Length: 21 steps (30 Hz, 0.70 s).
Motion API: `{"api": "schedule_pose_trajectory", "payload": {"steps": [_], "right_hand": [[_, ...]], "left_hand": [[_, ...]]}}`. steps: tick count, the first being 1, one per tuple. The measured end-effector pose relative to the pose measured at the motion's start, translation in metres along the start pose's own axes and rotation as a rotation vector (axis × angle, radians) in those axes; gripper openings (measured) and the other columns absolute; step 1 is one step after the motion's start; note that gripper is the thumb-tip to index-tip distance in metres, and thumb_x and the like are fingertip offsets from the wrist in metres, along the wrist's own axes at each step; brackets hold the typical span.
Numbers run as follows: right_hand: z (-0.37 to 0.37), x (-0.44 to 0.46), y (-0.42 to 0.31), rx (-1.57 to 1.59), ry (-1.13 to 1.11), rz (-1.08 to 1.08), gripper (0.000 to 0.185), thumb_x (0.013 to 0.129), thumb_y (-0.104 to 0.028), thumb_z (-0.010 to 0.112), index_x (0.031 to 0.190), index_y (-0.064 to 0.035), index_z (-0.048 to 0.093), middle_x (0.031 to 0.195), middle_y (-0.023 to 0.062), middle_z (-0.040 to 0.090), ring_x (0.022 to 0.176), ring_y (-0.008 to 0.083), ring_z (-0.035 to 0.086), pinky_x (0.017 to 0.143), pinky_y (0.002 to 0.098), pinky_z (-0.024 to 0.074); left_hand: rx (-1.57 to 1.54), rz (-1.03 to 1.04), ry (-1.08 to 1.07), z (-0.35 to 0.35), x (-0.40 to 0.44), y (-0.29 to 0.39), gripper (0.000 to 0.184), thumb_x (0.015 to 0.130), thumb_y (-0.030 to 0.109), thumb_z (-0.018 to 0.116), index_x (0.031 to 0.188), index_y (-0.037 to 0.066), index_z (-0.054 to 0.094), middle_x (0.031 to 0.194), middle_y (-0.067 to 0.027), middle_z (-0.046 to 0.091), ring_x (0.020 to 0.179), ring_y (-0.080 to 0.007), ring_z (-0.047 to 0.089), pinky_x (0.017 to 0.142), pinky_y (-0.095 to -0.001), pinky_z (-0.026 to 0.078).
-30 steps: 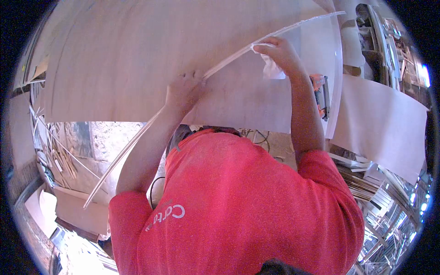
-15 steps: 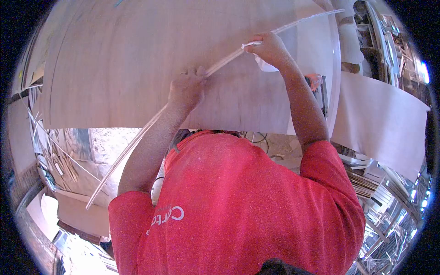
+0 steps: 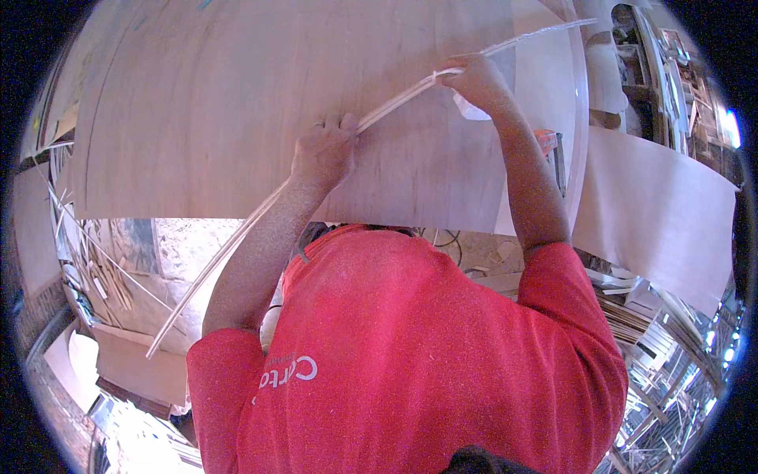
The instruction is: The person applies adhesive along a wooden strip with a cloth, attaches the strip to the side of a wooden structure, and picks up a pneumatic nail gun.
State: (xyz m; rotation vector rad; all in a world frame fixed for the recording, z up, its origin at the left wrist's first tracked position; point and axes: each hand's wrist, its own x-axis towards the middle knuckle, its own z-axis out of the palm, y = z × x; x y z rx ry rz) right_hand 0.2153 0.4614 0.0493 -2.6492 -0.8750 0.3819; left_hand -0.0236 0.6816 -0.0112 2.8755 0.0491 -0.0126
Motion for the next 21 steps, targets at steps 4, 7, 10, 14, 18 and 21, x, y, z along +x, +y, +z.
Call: {"api": "schedule_pose_trajectory", "payload": {"steps": [4, 7, 10, 14, 18, 21], "right_hand": [[-0.009, 0.005, 0.009, 0.009, -0.066, 0.124, 0.036, 0.082, -0.031, 0.080, 0.106, -0.0045, 0.078, 0.102, 0.0167, 0.076, 0.092, 0.0308, 0.072, 0.083, 0.0414, 0.0555], [-0.011, 0.011, 0.021, 0.107, -0.021, 0.054, 0.035, 0.083, -0.028, 0.080, 0.106, -0.0025, 0.078, 0.097, 0.0183, 0.076, 0.088, 0.0295, 0.073, 0.082, 0.0405, 0.0558], [-0.020, 0.002, 0.010, 0.011, 0.041, 0.146, 0.033, 0.083, -0.025, 0.079, 0.106, -0.0016, 0.078, 0.094, 0.0188, 0.076, 0.085, 0.0284, 0.072, 0.081, 0.0392, 0.0559], [-0.010, -0.001, 0.013, 0.137, -0.020, 0.162, 0.033, 0.082, -0.026, 0.080, 0.105, -0.0024, 0.078, 0.093, 0.0173, 0.077, 0.083, 0.0264, 0.072, 0.080, 0.0379, 0.0563], [0.005, -0.014, -0.009, 0.177, -0.092, 0.036, 0.034, 0.081, -0.028, 0.081, 0.104, -0.0038, 0.079, 0.090, 0.0145, 0.077, 0.079, 0.0242, 0.072, 0.075, 0.0377, 0.0561], [0.012, -0.014, -0.015, 0.185, -0.086, 0.058, 0.034, 0.081, -0.029, 0.081, 0.104, -0.0043, 0.079, 0.089, 0.0136, 0.076, 0.077, 0.0241, 0.072, 0.073, 0.0382, 0.0558]], "left_hand": [[-0.021, -0.015, -0.022, 0.000, 0.000, 0.001, 0.019, 0.093, 0.022, 0.066, 0.102, 0.007, 0.058, 0.104, -0.0154, 0.066, 0.092, -0.0344, 0.072, 0.072, -0.0454, 0.062], [-0.020, 0.005, 0.020, 0.003, 0.000, -0.002, 0.019, 0.093, 0.022, 0.066, 0.103, 0.008, 0.058, 0.104, -0.0152, 0.066, 0.092, -0.0347, 0.072, 0.072, -0.0460, 0.062], [-0.032, 0.007, 0.049, 0.004, -0.001, -0.001, 0.019, 0.092, 0.021, 0.067, 0.103, 0.008, 0.058, 0.104, -0.0147, 0.066, 0.092, -0.0346, 0.072, 0.072, -0.0462, 0.062], [-0.030, -0.015, -0.010, -0.001, -0.001, 0.002, 0.018, 0.092, 0.021, 0.066, 0.103, 0.008, 0.058, 0.104, -0.0147, 0.067, 0.093, -0.0347, 0.072, 0.073, -0.0455, 0.062], [0.011, -0.020, -0.010, 0.001, 0.000, 0.003, 0.016, 0.094, 0.021, 0.064, 0.102, 0.008, 0.058, 0.102, -0.0150, 0.068, 0.093, -0.0344, 0.073, 0.072, -0.0443, 0.062], [0.022, -0.022, -0.004, 0.001, 0.000, 0.004, 0.016, 0.094, 0.021, 0.063, 0.101, 0.008, 0.058, 0.101, -0.0151, 0.069, 0.092, -0.0345, 0.073, 0.072, -0.0443, 0.062]]}}
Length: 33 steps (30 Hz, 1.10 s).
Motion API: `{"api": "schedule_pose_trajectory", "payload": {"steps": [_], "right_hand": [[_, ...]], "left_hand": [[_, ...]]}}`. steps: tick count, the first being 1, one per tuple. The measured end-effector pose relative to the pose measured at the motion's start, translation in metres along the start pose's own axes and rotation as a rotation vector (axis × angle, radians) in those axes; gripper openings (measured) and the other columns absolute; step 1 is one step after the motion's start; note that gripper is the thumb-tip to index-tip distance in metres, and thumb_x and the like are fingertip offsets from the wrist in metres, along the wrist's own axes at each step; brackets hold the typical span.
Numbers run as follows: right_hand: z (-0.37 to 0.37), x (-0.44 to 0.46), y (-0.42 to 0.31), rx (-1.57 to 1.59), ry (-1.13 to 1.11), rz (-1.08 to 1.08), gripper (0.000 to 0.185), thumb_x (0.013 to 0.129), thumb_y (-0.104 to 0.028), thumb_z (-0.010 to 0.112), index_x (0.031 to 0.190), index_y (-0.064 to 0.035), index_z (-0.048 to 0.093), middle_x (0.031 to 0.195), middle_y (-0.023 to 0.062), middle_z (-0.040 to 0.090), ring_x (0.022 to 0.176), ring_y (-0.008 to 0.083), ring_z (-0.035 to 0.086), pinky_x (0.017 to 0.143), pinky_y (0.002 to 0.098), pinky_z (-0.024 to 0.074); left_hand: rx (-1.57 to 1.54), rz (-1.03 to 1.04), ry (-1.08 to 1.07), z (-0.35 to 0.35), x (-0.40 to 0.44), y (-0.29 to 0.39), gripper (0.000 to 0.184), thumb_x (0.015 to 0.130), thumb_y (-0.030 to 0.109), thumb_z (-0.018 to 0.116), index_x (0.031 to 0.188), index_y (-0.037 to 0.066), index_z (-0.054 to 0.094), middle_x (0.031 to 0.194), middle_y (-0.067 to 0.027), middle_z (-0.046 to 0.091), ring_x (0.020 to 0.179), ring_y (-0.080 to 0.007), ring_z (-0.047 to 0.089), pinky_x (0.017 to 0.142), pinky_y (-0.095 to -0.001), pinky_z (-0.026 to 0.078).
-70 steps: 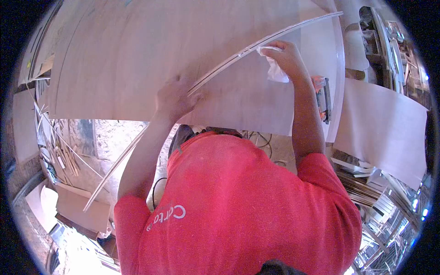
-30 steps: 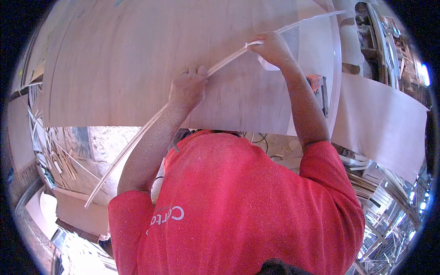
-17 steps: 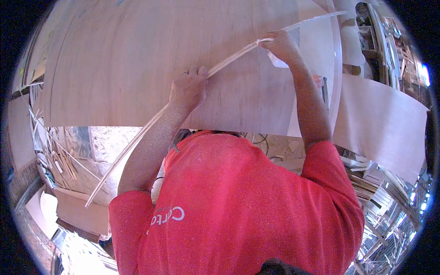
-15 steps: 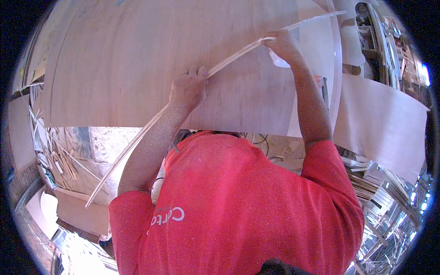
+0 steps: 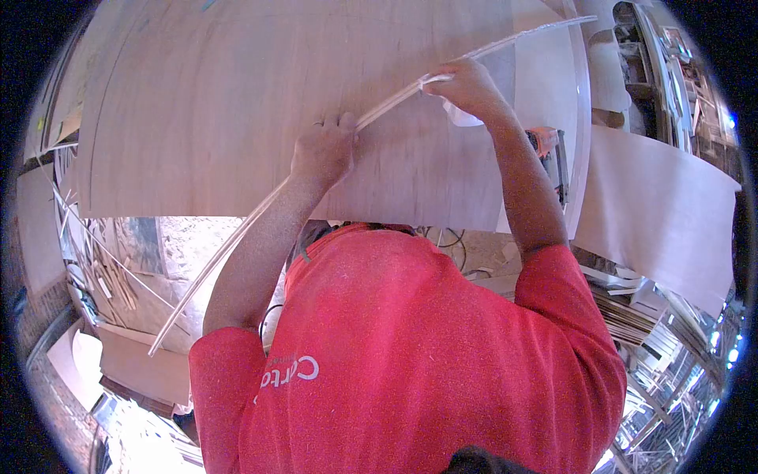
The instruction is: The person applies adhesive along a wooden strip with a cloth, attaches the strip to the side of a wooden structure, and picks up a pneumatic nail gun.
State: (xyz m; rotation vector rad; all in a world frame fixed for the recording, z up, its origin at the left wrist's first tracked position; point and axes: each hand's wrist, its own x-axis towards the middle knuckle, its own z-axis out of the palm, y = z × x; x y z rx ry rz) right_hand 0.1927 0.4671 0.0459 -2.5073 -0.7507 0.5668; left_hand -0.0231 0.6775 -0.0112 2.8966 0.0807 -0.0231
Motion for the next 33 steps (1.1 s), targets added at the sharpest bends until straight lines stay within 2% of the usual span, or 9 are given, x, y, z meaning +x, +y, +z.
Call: {"api": "schedule_pose_trajectory", "payload": {"steps": [10, 14, 19, 23, 25, 26, 28, 33], "right_hand": [[-0.009, 0.006, 0.008, -0.173, 0.049, -0.081, 0.034, 0.082, -0.031, 0.078, 0.103, -0.0033, 0.078, 0.090, 0.0164, 0.075, 0.082, 0.0269, 0.072, 0.076, 0.0401, 0.0554], [-0.012, 0.011, 0.025, -0.123, 0.076, -0.084, 0.036, 0.082, -0.032, 0.077, 0.103, -0.0028, 0.078, 0.093, 0.0151, 0.077, 0.084, 0.0274, 0.072, 0.078, 0.0406, 0.0555], [-0.025, 0.017, 0.035, -0.053, 0.080, 0.100, 0.036, 0.082, -0.032, 0.078, 0.103, -0.0023, 0.078, 0.090, 0.0135, 0.076, 0.082, 0.0249, 0.072, 0.076, 0.0382, 0.0555], [-0.029, 0.015, 0.032, -0.018, 0.112, 0.081, 0.035, 0.082, -0.030, 0.078, 0.103, -0.0018, 0.078, 0.089, 0.0133, 0.076, 0.081, 0.0230, 0.072, 0.075, 0.0374, 0.0554], [-0.022, 0.009, 0.013, 0.048, -0.034, 0.028, 0.036, 0.081, -0.029, 0.079, 0.103, -0.0010, 0.078, 0.088, 0.0132, 0.076, 0.080, 0.0230, 0.072, 0.075, 0.0374, 0.0554], [-0.016, 0.005, 0.002, 0.046, -0.032, 0.029, 0.036, 0.081, -0.029, 0.079, 0.103, -0.0010, 0.078, 0.088, 0.0132, 0.076, 0.080, 0.0230, 0.072, 0.075, 0.0374, 0.0554], [-0.005, -0.005, -0.031, 0.035, -0.057, 0.032, 0.034, 0.080, -0.029, 0.080, 0.100, -0.0018, 0.079, 0.087, 0.0133, 0.075, 0.079, 0.0237, 0.072, 0.074, 0.0378, 0.0552], [0.015, 0.002, -0.036, 0.022, -0.099, -0.087, 0.032, 0.080, -0.030, 0.080, 0.097, -0.0033, 0.080, 0.085, 0.0143, 0.075, 0.077, 0.0257, 0.072, 0.074, 0.0387, 0.0552]], "left_hand": [[-0.037, -0.001, -0.016, 0.000, 0.000, -0.004, 0.020, 0.096, 0.025, 0.064, 0.104, 0.007, 0.058, 0.108, -0.0164, 0.067, 0.094, -0.0361, 0.072, 0.076, -0.0474, 0.062], [-0.036, -0.014, -0.044, 0.001, 0.002, -0.002, 0.021, 0.097, 0.025, 0.063, 0.106, 0.007, 0.057, 0.109, -0.0169, 0.067, 0.094, -0.0365, 0.072, 0.076, -0.0480, 0.061], [-0.054, -0.025, -0.052, -0.004, 0.000, -0.001, 0.022, 0.098, 0.026, 0.062, 0.108, 0.007, 0.056, 0.109, -0.0165, 0.066, 0.096, -0.0363, 0.072, 0.076, -0.0485, 0.061], [-0.054, -0.021, -0.021, -0.003, -0.001, -0.001, 0.022, 0.098, 0.025, 0.061, 0.108, 0.007, 0.056, 0.110, -0.0164, 0.065, 0.098, -0.0365, 0.072, 0.076, -0.0480, 0.062], [-0.066, -0.009, -0.013, -0.002, -0.002, -0.001, 0.022, 0.097, 0.025, 0.061, 0.109, 0.006, 0.056, 0.113, -0.0168, 0.064, 0.098, -0.0370, 0.072, 0.075, -0.0478, 0.062], [-0.067, -0.008, -0.011, -0.001, -0.001, -0.002, 0.022, 0.097, 0.025, 0.061, 0.109, 0.006, 0.056, 0.113, -0.0168, 0.064, 0.098, -0.0370, 0.072, 0.075, -0.0478, 0.062], [-0.049, -0.017, -0.018, 0.003, -0.001, -0.005, 0.023, 0.096, 0.025, 0.062, 0.109, 0.006, 0.056, 0.108, -0.0159, 0.067, 0.098, -0.0364, 0.072, 0.074, -0.0474, 0.063], [-0.019, -0.011, 0.011, 0.004, 0.000, -0.003, 0.022, 0.094, 0.025, 0.064, 0.106, 0.007, 0.058, 0.096, -0.0132, 0.069, 0.096, -0.0352, 0.073, 0.072, -0.0470, 0.063]]}}
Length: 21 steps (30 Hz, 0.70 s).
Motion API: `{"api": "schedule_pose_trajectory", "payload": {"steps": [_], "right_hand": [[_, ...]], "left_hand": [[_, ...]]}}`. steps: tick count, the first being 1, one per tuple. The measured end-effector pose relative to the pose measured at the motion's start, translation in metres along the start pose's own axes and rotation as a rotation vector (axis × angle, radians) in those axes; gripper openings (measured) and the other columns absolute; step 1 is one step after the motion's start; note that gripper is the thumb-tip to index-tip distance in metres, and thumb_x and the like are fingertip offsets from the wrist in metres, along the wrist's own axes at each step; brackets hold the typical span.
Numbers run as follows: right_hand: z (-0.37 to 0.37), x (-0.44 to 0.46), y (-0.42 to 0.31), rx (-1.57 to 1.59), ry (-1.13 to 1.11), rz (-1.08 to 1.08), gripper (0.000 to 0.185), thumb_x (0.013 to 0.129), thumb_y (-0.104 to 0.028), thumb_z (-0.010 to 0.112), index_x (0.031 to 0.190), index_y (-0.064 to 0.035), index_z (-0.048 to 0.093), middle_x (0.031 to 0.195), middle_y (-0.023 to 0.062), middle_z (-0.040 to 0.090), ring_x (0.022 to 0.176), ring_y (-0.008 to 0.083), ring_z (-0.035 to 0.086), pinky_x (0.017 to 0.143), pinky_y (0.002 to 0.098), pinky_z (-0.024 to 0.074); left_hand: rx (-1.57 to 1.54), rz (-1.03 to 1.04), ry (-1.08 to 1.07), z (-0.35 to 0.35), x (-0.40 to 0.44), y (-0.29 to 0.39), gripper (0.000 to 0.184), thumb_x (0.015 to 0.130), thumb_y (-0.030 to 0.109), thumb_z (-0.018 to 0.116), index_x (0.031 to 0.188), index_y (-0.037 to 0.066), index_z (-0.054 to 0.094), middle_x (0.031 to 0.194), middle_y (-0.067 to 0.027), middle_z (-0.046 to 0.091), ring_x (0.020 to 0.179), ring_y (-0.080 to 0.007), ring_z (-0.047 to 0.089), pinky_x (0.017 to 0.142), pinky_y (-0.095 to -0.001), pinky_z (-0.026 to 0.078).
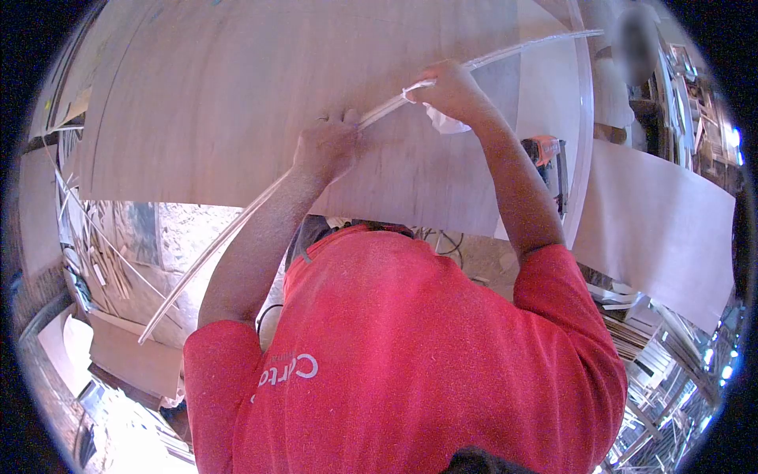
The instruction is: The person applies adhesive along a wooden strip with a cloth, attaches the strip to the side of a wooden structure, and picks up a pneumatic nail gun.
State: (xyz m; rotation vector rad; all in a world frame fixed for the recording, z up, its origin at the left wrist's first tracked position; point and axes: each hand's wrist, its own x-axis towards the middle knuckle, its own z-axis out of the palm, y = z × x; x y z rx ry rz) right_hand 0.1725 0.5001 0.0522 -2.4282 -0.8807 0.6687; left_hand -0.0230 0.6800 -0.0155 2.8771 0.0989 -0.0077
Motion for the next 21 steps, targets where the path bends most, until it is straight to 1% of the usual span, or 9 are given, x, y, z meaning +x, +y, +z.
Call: {"api": "schedule_pose_trajectory", "payload": {"steps": [2, 4, 5, 7, 10, 14, 17, 19, 21], "right_hand": [[0.005, 0.003, 0.001, -0.042, -0.011, -0.006, 0.031, 0.081, -0.030, 0.079, 0.096, -0.0036, 0.080, 0.085, 0.0146, 0.075, 0.077, 0.0263, 0.072, 0.074, 0.0392, 0.0553], [0.007, 0.002, -0.002, -0.109, -0.004, -0.008, 0.031, 0.081, -0.030, 0.079, 0.096, -0.0034, 0.079, 0.087, 0.0164, 0.075, 0.078, 0.0284, 0.072, 0.075, 0.0402, 0.0556], [0.005, 0.000, -0.001, -0.110, -0.006, -0.010, 0.031, 0.081, -0.030, 0.079, 0.096, -0.0034, 0.079, 0.087, 0.0164, 0.075, 0.078, 0.0284, 0.072, 0.075, 0.0402, 0.0556], [0.006, -0.001, -0.006, -0.134, 0.058, -0.085, 0.031, 0.082, -0.030, 0.077, 0.098, -0.0041, 0.079, 0.091, 0.0177, 0.075, 0.079, 0.0297, 0.073, 0.075, 0.0408, 0.0558], [0.001, -0.003, -0.008, -0.132, 0.017, -0.020, 0.032, 0.082, -0.030, 0.077, 0.102, -0.0052, 0.079, 0.094, 0.0185, 0.075, 0.081, 0.0308, 0.073, 0.076, 0.0408, 0.0562], [-0.001, 0.001, 0.011, -0.148, 0.107, -0.064, 0.034, 0.082, -0.031, 0.077, 0.104, -0.0054, 0.079, 0.095, 0.0179, 0.076, 0.083, 0.0308, 0.073, 0.078, 0.0405, 0.0564], [-0.004, 0.005, 0.019, -0.182, 0.129, -0.025, 0.034, 0.082, -0.031, 0.077, 0.104, -0.0054, 0.079, 0.097, 0.0169, 0.076, 0.086, 0.0307, 0.074, 0.080, 0.0401, 0.0563], [-0.013, 0.004, 0.021, -0.206, 0.147, 0.048, 0.034, 0.083, -0.031, 0.077, 0.104, -0.0055, 0.079, 0.095, 0.0166, 0.076, 0.087, 0.0300, 0.073, 0.081, 0.0400, 0.0561], [-0.016, 0.003, 0.026, -0.172, 0.165, 0.027, 0.033, 0.082, -0.030, 0.077, 0.103, -0.0049, 0.079, 0.094, 0.0169, 0.076, 0.085, 0.0300, 0.073, 0.080, 0.0398, 0.0560]], "left_hand": [[-0.012, 0.005, 0.031, -0.001, 0.000, 0.000, 0.021, 0.093, 0.024, 0.064, 0.104, 0.007, 0.059, 0.092, -0.0122, 0.070, 0.096, -0.0349, 0.073, 0.071, -0.0466, 0.063], [-0.028, 0.021, 0.017, -0.003, 0.000, 0.001, 0.020, 0.092, 0.024, 0.064, 0.103, 0.007, 0.059, 0.099, -0.0135, 0.069, 0.096, -0.0350, 0.073, 0.070, -0.0459, 0.063], [-0.028, 0.017, 0.018, -0.003, 0.000, 0.003, 0.020, 0.092, 0.024, 0.064, 0.103, 0.007, 0.059, 0.099, -0.0135, 0.069, 0.096, -0.0350, 0.073, 0.070, -0.0459, 0.063], [0.040, 0.006, 0.019, -0.001, -0.003, -0.001, 0.021, 0.092, 0.023, 0.065, 0.104, 0.007, 0.059, 0.106, -0.0150, 0.068, 0.095, -0.0348, 0.073, 0.071, -0.0457, 0.063], [0.015, 0.000, 0.007, 0.003, -0.002, -0.002, 0.022, 0.092, 0.022, 0.065, 0.105, 0.007, 0.058, 0.111, -0.0160, 0.066, 0.096, -0.0351, 0.072, 0.072, -0.0471, 0.062], [0.010, 0.014, -0.008, 0.003, -0.003, -0.007, 0.021, 0.093, 0.021, 0.063, 0.106, 0.006, 0.057, 0.110, -0.0166, 0.066, 0.098, -0.0360, 0.072, 0.074, -0.0485, 0.062], [-0.016, -0.004, -0.035, 0.000, -0.004, -0.007, 0.021, 0.095, 0.022, 0.062, 0.107, 0.006, 0.057, 0.110, -0.0175, 0.066, 0.099, -0.0369, 0.071, 0.074, -0.0487, 0.062], [-0.019, -0.004, -0.032, 0.000, -0.004, -0.006, 0.022, 0.096, 0.023, 0.062, 0.107, 0.005, 0.056, 0.110, -0.0180, 0.065, 0.098, -0.0370, 0.071, 0.074, -0.0488, 0.062], [-0.019, 0.006, -0.026, 0.001, -0.003, -0.007, 0.023, 0.096, 0.024, 0.062, 0.107, 0.005, 0.056, 0.110, -0.0179, 0.065, 0.098, -0.0369, 0.071, 0.074, -0.0492, 0.062]]}}
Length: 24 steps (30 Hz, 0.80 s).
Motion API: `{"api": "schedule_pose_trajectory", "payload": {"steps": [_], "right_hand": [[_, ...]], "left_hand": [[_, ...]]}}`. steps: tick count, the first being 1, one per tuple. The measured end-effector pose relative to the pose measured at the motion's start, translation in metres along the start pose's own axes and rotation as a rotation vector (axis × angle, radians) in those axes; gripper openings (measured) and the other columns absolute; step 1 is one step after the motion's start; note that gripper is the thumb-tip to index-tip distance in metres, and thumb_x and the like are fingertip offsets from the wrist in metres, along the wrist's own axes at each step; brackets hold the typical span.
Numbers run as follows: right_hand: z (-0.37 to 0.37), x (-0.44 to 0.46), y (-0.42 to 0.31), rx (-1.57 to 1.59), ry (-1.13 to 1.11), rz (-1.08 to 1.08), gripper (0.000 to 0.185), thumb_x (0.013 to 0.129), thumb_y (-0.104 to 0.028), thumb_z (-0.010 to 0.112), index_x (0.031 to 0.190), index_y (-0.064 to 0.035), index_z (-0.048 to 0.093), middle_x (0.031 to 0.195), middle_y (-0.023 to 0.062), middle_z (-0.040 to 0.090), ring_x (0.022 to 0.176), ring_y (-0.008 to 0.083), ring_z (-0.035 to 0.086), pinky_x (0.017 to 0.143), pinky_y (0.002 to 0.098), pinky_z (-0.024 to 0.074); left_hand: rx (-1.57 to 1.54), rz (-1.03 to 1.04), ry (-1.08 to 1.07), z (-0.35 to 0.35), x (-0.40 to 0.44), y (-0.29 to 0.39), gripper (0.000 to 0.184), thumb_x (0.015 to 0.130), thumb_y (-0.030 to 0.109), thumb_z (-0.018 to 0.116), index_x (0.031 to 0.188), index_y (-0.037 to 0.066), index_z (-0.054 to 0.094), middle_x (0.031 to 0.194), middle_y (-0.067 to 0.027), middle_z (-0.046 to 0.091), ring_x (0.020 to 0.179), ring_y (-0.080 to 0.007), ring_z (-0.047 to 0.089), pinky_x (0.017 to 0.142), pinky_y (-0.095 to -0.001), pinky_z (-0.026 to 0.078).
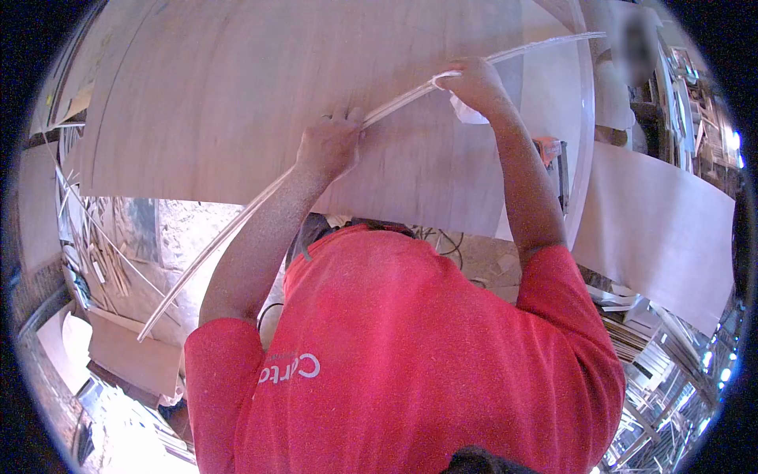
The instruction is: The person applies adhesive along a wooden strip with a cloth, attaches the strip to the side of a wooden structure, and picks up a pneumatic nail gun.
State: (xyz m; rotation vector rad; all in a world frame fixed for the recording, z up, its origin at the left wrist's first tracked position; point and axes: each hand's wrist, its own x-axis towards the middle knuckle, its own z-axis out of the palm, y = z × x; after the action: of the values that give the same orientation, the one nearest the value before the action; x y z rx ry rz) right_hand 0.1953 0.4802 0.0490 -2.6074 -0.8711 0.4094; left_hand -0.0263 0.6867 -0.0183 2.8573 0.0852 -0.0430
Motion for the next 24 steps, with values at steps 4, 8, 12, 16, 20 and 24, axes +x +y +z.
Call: {"api": "schedule_pose_trajectory", "payload": {"steps": [4, 8, 12, 16, 20, 24], "right_hand": [[-0.001, -0.003, 0.004, 0.221, 0.000, 0.106, 0.031, 0.081, -0.028, 0.079, 0.098, -0.0025, 0.078, 0.090, 0.0181, 0.075, 0.081, 0.0305, 0.072, 0.076, 0.0397, 0.0554], [0.010, -0.012, -0.015, 0.077, -0.064, 0.017, 0.032, 0.080, -0.028, 0.080, 0.096, -0.0007, 0.077, 0.089, 0.0189, 0.074, 0.080, 0.0310, 0.072, 0.074, 0.0394, 0.0549], [0.023, -0.017, -0.027, 0.102, -0.059, -0.020, 0.035, 0.080, -0.031, 0.080, 0.098, -0.0010, 0.077, 0.091, 0.0203, 0.074, 0.082, 0.0320, 0.072, 0.075, 0.0409, 0.0556], [0.016, -0.019, -0.034, 0.032, -0.099, -0.038, 0.036, 0.080, -0.032, 0.080, 0.101, -0.0035, 0.078, 0.098, 0.0208, 0.075, 0.088, 0.0331, 0.073, 0.080, 0.0417, 0.0561], [0.007, -0.017, -0.032, 0.013, -0.113, 0.029, 0.037, 0.081, -0.033, 0.079, 0.105, -0.0050, 0.078, 0.102, 0.0205, 0.075, 0.092, 0.0332, 0.074, 0.083, 0.0411, 0.0562], [-0.001, -0.015, -0.024, -0.043, -0.069, 0.006, 0.038, 0.081, -0.033, 0.079, 0.108, -0.0063, 0.078, 0.101, 0.0189, 0.076, 0.092, 0.0323, 0.074, 0.084, 0.0406, 0.0570]], "left_hand": [[-0.012, -0.017, -0.021, -0.002, 0.001, 0.003, 0.023, 0.096, 0.025, 0.063, 0.107, 0.006, 0.057, 0.111, -0.0174, 0.065, 0.098, -0.0364, 0.072, 0.074, -0.0500, 0.062], [0.014, -0.020, -0.021, -0.001, 0.002, 0.005, 0.023, 0.096, 0.026, 0.063, 0.107, 0.006, 0.057, 0.111, -0.0165, 0.065, 0.098, -0.0359, 0.072, 0.075, -0.0492, 0.062], [0.019, -0.023, -0.026, -0.002, 0.002, 0.006, 0.025, 0.096, 0.028, 0.064, 0.107, 0.006, 0.057, 0.111, -0.0159, 0.065, 0.098, -0.0352, 0.072, 0.075, -0.0478, 0.062], [0.021, -0.012, -0.019, -0.002, 0.002, 0.005, 0.026, 0.096, 0.028, 0.064, 0.109, 0.006, 0.057, 0.111, -0.0164, 0.065, 0.098, -0.0351, 0.072, 0.074, -0.0477, 0.063], [0.008, 0.003, 0.022, 0.004, 0.001, 0.003, 0.026, 0.097, 0.028, 0.063, 0.109, 0.007, 0.058, 0.111, -0.0169, 0.065, 0.098, -0.0357, 0.072, 0.074, -0.0485, 0.063], [-0.009, -0.021, -0.021, -0.001, 0.002, 0.005, 0.025, 0.097, 0.027, 0.063, 0.110, 0.007, 0.058, 0.112, -0.0176, 0.065, 0.099, -0.0367, 0.071, 0.075, -0.0489, 0.063]]}}
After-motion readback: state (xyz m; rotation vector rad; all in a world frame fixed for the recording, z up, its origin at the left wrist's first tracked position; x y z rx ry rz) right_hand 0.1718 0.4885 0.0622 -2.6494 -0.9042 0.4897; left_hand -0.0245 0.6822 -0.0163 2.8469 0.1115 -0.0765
